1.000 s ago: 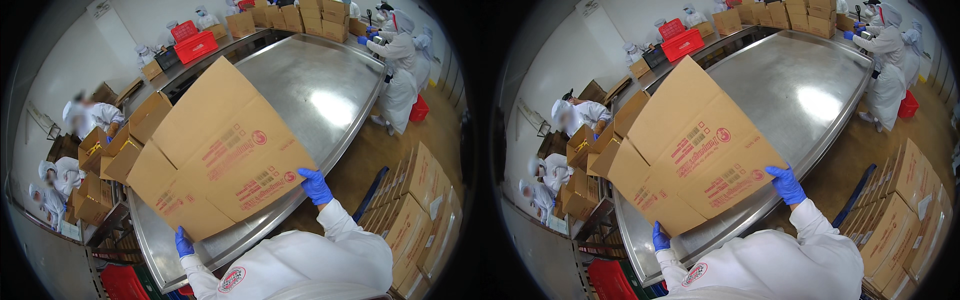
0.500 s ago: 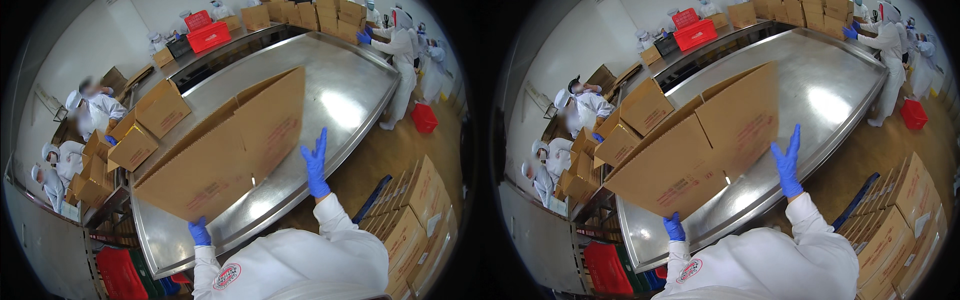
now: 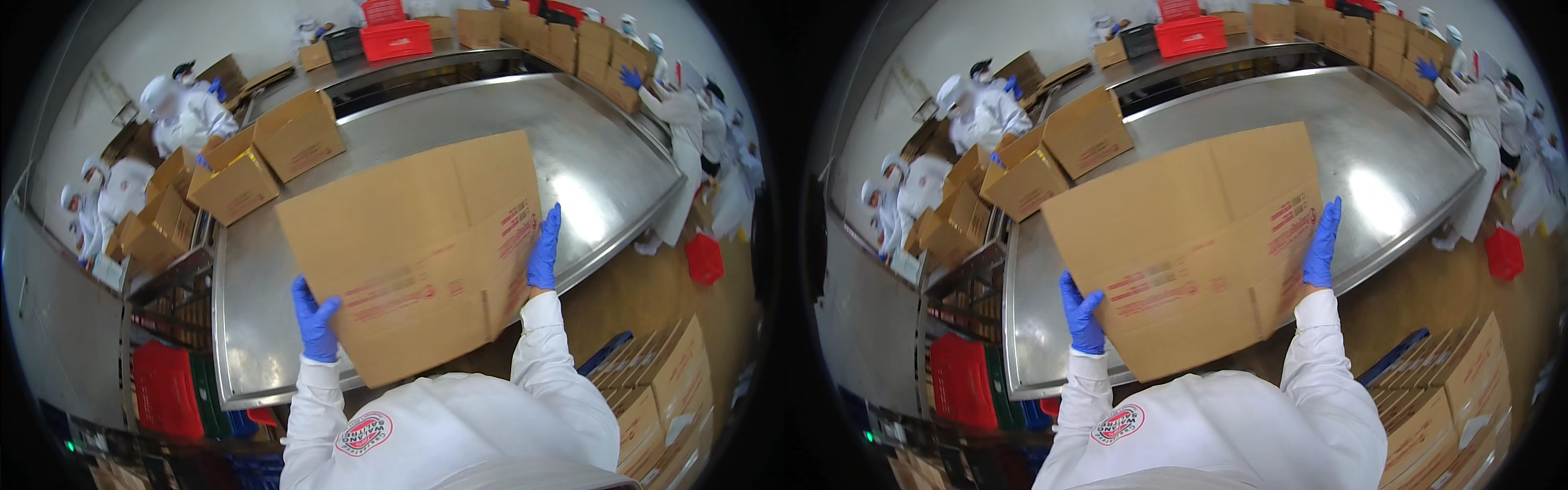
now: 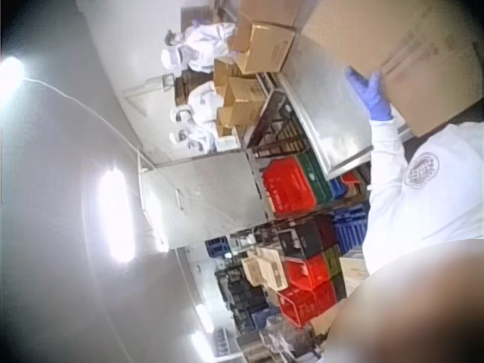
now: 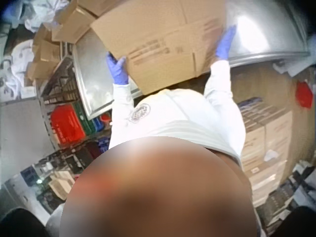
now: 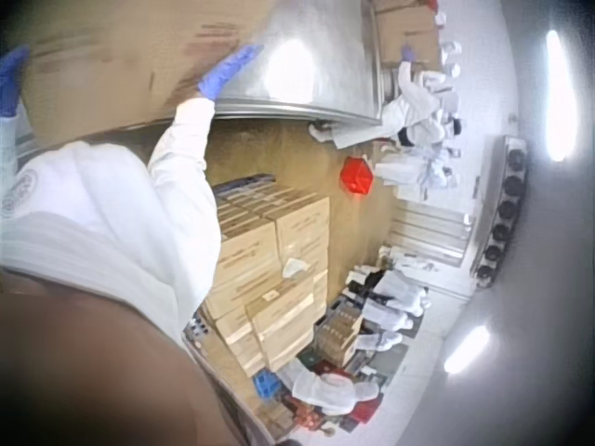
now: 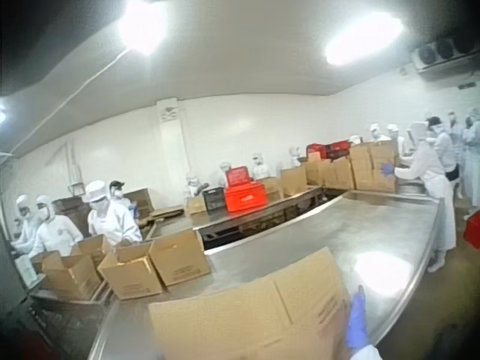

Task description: The person assembles flat cardboard boxes by folding and tucking flaps into place. They repeatedly pick up flat-packed boxes, fold them into shape, and place them on a stainless steel table. Other workers in protective gear are visible in the background.

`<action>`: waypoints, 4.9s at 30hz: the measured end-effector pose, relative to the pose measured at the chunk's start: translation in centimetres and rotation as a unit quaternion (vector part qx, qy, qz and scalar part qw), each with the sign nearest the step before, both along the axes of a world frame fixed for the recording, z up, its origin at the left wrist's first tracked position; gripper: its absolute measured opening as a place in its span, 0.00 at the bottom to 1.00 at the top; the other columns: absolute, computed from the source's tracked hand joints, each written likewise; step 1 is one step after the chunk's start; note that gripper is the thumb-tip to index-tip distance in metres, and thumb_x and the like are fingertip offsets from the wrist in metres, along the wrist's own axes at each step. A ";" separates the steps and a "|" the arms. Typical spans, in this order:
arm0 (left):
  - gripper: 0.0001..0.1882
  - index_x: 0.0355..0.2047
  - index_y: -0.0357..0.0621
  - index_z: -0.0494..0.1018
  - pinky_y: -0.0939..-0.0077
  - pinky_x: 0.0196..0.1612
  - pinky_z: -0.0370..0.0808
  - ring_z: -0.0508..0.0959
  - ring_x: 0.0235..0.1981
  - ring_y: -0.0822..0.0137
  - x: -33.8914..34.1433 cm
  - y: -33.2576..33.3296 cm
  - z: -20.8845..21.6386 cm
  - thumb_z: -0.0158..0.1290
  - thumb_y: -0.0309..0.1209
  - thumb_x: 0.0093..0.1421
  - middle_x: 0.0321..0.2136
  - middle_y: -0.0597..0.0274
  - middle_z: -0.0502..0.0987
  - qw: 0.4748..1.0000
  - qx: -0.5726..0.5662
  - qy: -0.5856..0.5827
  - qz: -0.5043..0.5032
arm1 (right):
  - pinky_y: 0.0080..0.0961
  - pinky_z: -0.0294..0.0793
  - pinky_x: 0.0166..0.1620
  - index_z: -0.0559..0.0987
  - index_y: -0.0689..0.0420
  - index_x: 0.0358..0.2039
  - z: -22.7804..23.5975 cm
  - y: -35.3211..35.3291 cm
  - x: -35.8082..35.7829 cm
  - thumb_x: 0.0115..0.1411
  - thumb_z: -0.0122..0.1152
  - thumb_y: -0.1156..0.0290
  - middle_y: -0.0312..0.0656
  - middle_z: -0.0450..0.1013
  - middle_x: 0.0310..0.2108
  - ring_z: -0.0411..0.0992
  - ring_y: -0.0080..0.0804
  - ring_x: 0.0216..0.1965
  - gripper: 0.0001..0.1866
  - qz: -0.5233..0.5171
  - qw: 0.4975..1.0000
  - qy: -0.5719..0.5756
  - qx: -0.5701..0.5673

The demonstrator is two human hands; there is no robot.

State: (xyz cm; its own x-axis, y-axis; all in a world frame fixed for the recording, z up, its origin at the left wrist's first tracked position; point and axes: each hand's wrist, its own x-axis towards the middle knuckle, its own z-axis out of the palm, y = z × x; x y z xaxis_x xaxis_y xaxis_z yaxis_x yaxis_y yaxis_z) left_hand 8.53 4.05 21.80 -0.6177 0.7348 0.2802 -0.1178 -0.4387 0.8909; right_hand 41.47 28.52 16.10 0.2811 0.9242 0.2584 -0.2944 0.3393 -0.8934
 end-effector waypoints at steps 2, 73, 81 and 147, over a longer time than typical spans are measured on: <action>0.35 0.54 0.43 0.63 0.67 0.59 0.62 0.67 0.54 0.64 1.6 0.0 0.3 0.63 0.21 0.44 0.50 0.60 0.69 0.997 0.042 -0.031 -0.048 | 0.31 0.46 0.67 0.50 0.54 0.68 -1.9 1.7 0.5 0.68 0.37 0.50 0.41 0.48 0.67 0.48 0.33 0.67 0.33 -0.003 1.000 -0.027 0.009; 0.38 0.65 0.45 0.51 0.66 0.63 0.59 0.61 0.63 0.63 -25.9 -24.0 2.0 0.57 0.31 0.58 0.62 0.58 0.60 0.976 -0.122 0.053 0.175 | 0.43 0.55 0.64 0.64 0.63 0.59 5.1 -11.0 -15.1 0.65 0.45 0.50 0.49 0.60 0.60 0.59 0.44 0.60 0.31 0.158 0.982 0.100 -0.025; 0.14 0.48 0.38 0.69 0.66 0.55 0.72 0.74 0.49 0.61 -35.0 -38.8 12.2 0.51 0.29 0.63 0.47 0.56 0.75 0.912 0.282 -0.005 0.296 | 0.52 0.51 0.63 0.38 0.49 0.69 3.3 -16.5 -41.4 0.66 0.46 0.58 0.55 0.43 0.68 0.50 0.51 0.66 0.38 0.481 0.873 -0.083 0.007; 0.25 0.54 0.42 0.68 0.60 0.54 0.70 0.74 0.50 0.45 -35.5 -42.4 -40.3 0.51 0.41 0.58 0.49 0.44 0.74 0.645 -0.718 0.194 -0.175 | 0.47 0.64 0.57 0.59 0.43 0.64 -5.8 -28.0 -53.4 0.59 0.57 0.54 0.62 0.56 0.60 0.57 0.54 0.61 0.34 0.532 0.512 -0.660 0.139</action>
State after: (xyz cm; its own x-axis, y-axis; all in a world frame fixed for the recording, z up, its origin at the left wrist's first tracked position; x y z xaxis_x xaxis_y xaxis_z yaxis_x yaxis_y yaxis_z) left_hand -27.01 -38.38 -18.47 -0.4322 0.4838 -0.7610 0.3690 0.8649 0.3403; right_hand -11.96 0.56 10.30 -0.9321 0.2496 -0.2626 0.3540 0.7817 -0.5135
